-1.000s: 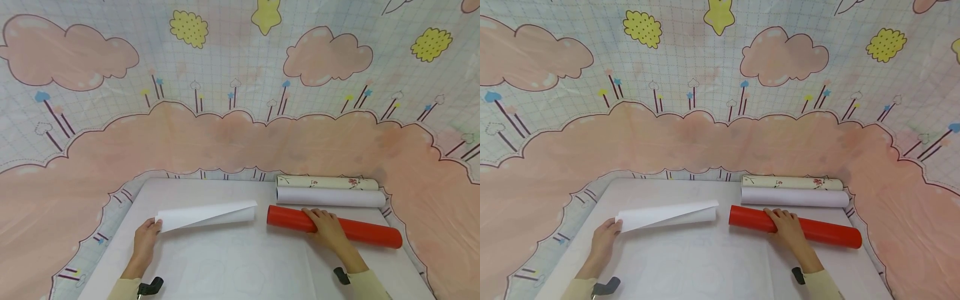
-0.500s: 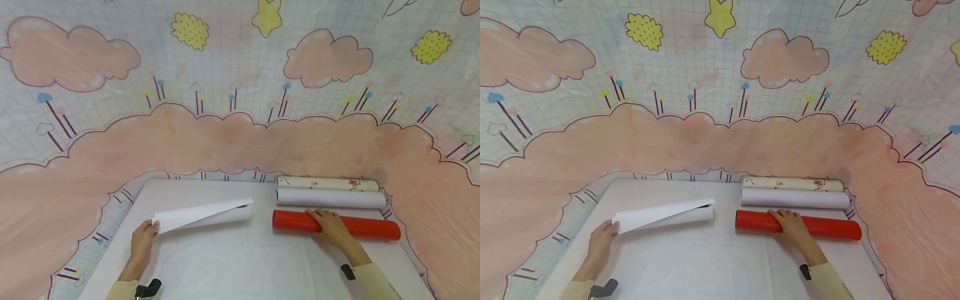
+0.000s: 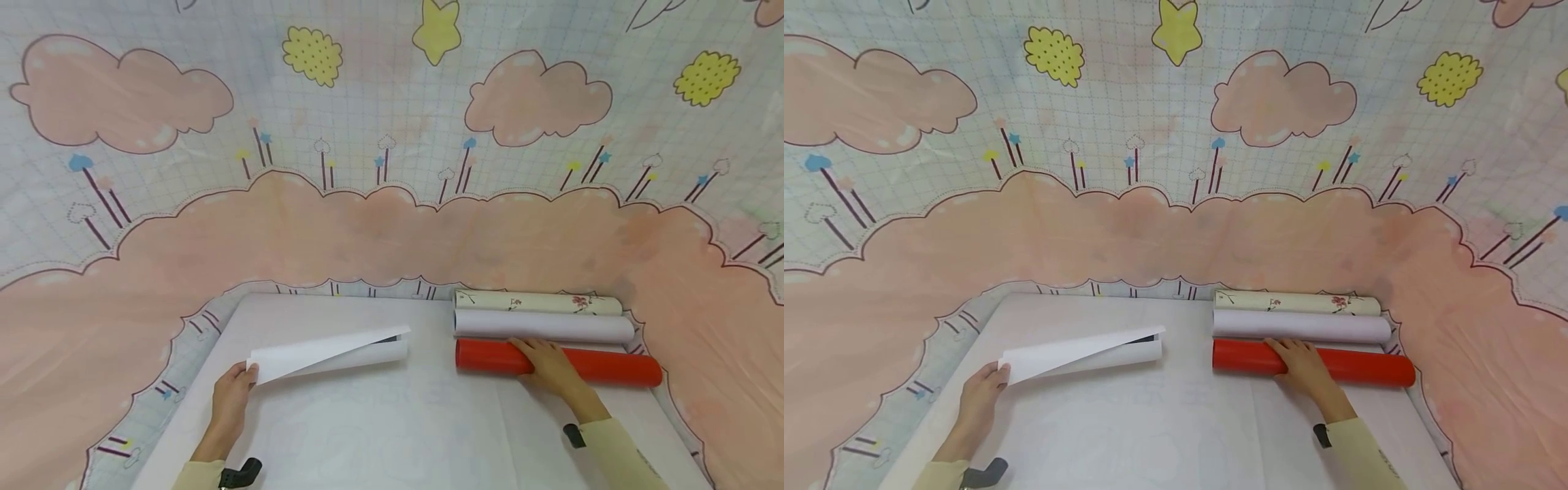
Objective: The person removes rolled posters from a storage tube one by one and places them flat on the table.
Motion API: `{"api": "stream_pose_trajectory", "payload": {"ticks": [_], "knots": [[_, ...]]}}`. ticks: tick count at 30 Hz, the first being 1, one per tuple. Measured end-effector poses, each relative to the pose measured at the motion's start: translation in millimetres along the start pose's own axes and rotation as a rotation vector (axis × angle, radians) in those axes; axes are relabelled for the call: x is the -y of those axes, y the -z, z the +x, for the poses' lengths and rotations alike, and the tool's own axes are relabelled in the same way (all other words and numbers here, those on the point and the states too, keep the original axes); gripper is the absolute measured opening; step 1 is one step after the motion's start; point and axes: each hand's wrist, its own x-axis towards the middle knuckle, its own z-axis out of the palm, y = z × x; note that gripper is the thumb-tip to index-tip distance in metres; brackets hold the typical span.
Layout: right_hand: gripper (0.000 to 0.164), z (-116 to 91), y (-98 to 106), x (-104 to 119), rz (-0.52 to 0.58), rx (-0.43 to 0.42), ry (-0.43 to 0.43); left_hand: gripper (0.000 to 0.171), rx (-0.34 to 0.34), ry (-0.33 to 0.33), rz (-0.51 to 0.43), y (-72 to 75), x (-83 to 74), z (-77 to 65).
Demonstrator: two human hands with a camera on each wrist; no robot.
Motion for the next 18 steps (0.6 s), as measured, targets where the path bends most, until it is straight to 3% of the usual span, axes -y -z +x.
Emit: {"api": "stream_pose_trajectory", "payload": {"ticks": [10, 18], "knots": [[0.075, 0.1, -1.7, -5.7, -0.022, 0.004, -0.022, 0.062, 0.018, -0.011, -0.045, -1.1, 2.2, -1.2], [0.066, 4.5, -4.0, -7.7, -0.072, -0.142, 0.015, 0.058, -0.017, -0.001, -0.002, -1.9, 2.3, -1.6]]}}
